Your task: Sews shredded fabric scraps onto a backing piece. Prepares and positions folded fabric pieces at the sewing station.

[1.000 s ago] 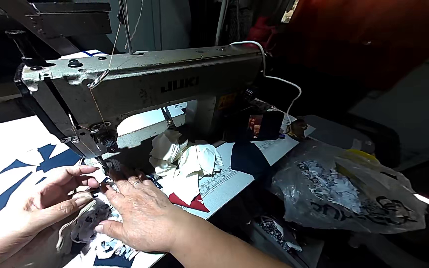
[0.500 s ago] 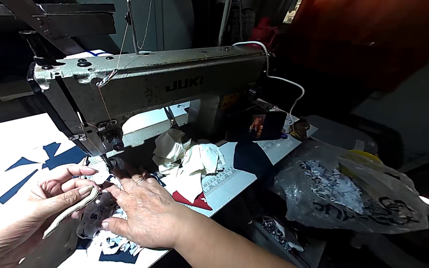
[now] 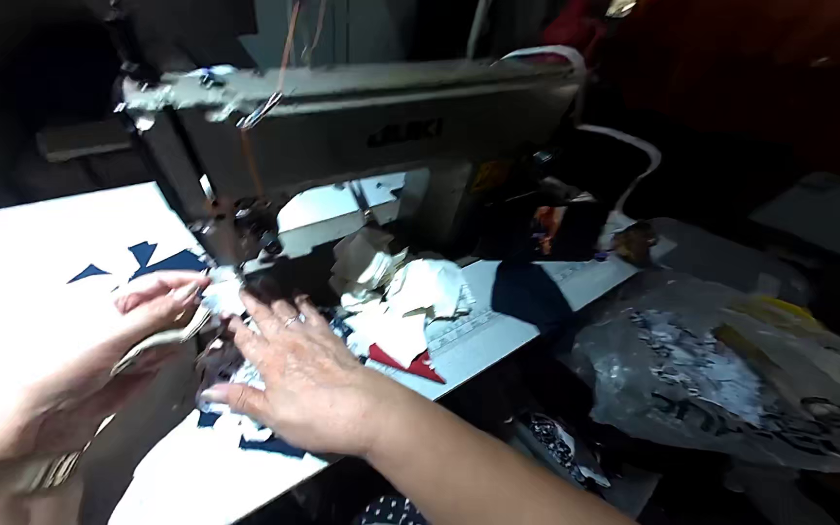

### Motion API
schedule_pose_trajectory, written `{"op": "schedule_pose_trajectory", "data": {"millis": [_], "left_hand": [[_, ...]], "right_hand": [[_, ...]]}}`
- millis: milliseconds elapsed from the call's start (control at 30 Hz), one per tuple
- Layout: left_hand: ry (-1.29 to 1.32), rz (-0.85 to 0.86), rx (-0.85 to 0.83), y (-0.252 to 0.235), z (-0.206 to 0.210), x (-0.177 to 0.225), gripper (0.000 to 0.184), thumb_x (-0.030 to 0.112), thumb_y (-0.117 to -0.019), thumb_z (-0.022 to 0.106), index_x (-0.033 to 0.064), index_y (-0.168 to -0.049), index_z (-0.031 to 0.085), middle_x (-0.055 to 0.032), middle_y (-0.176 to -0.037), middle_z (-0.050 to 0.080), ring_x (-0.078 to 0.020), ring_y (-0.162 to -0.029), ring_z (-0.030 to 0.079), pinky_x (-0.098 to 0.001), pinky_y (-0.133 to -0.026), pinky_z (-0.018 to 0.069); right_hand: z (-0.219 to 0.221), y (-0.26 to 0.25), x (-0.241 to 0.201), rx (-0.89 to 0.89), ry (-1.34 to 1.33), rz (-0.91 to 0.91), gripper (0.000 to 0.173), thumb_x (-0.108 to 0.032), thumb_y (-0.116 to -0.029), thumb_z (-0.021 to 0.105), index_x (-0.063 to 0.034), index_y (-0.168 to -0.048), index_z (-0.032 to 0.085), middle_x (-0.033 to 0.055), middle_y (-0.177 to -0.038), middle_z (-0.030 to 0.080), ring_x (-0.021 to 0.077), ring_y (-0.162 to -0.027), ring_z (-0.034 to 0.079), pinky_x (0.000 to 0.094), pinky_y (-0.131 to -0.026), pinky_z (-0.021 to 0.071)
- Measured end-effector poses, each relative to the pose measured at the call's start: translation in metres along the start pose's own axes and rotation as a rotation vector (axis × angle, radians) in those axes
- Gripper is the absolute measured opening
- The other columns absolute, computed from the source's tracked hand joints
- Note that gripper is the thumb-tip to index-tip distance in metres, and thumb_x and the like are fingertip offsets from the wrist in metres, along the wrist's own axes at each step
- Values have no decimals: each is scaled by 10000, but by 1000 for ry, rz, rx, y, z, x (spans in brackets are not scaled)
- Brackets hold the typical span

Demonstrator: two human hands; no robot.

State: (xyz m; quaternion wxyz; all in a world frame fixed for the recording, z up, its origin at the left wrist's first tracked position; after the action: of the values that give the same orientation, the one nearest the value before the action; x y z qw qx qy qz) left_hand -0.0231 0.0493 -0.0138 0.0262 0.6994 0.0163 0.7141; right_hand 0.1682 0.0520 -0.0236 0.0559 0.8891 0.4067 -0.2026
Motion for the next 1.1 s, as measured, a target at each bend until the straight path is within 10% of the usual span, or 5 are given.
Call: {"op": "schedule_pose_trajectory", "data": {"millis": [167,600,733,900,1100], "left_hand": [[73,-6,-49,1,-4,5,236,149,-1051,458,139,-1203,638,69,-721,554,45,-464,400,-90,-407,341],[138,-30,-126,6,5,15,300,66,-1039,477,113,-1318,579,18,-798,608,22,-549,505,-97,-484,428],[157,-49,-140,5,5,14,284,41,-1037,501,102,-1301,583,20,-807,633,20,-569,538,-102,-505,462],[130,-43,-107,9,7,16,313,30,-1027,493,121,-1310,590,20,-885,653,9,-620,578,-113,-553,497],[72,-37,-190,8,14,15,320,26,-1020,511,98,-1321,593,-12,-947,688,-25,-683,622,-150,-607,535]], "right_hand": [[30,-2,-6,61,105,-94,658,-617,-1032,411,-76,-1330,639,139,-1646,354,310,-1576,187,552,-1269,153],[30,7,-1,90,139,-117,780,-683,-1020,320,-46,-1357,619,170,-1636,365,346,-1569,207,569,-1261,168],[-5,20,6,176,-168,-127,588,-452,-1078,433,-55,-1505,505,134,-1616,407,282,-1525,330,543,-1243,255],[-67,68,55,408,-108,-13,220,-142,-1006,576,-46,-1142,721,65,-1111,688,101,-989,676,273,-868,591],[-60,118,83,318,-25,121,137,-269,-878,703,-147,-930,737,-30,-928,664,72,-773,643,277,-650,579]]}}
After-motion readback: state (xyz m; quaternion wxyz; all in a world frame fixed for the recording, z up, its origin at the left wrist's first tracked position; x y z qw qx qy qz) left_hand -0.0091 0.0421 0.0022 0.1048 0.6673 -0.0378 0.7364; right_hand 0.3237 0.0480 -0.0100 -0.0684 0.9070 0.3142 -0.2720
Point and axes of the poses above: each hand's wrist, its own y-axis away from the middle knuckle, its own z-axis out of the palm, x = y × z, the point moved 3 cm from there along -y, towards the middle knuckle
